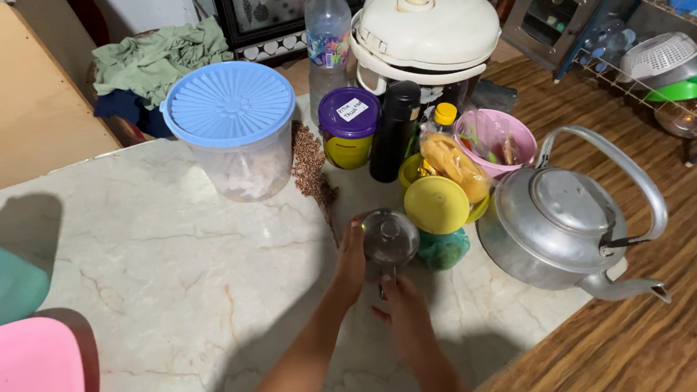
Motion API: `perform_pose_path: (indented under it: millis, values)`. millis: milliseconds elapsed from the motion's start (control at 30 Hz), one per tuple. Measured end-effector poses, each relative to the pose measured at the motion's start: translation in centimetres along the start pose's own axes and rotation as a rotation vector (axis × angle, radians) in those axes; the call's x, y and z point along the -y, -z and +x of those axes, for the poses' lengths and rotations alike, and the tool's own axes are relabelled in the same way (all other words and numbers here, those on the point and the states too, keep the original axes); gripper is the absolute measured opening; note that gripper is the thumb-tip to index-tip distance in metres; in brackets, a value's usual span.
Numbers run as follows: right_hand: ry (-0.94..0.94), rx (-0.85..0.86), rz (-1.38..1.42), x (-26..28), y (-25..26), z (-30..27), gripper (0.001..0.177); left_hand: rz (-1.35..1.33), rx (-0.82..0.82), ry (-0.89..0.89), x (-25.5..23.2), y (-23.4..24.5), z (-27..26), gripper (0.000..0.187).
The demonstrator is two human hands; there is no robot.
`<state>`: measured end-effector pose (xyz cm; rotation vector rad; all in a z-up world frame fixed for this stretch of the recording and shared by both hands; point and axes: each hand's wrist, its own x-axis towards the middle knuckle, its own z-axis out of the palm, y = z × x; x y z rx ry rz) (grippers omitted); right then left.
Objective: The person arranges food items on a table, including rice, a red dish, and a dark dish, using a spoon and fork. They pour water from a blue pitcher into a glass and a metal cup, then place the utensils on a plate.
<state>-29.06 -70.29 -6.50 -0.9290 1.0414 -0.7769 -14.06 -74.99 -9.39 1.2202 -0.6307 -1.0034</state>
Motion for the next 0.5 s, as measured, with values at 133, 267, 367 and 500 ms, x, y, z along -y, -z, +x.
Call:
perform_pose_path:
  millis: [133,267,367,500]
  values:
    - [0.094,0.034,0.061,-1.1,-0.3,1.9,0.019,0.043,0.022,-0.021,-1.4,0.0,-0.7,0.062]
    - [0.088,0.082,0.036,1.2,0.0,2.7,0.017,0.004,0.040,-0.078,-4.9,1.2,-2.3,0.066]
    - [0.099,0.199,0.112,4.7,-0.7,1.9,0.020,0.012,0.042,-0.164,-9.6,3.6,-4.2,0.078]
    - [0.088,0.455,0.106,11.2,-5.0,1.3,0.024,-0.077,0.074,-0.286,-18.6,8.9,-6.9,0.097]
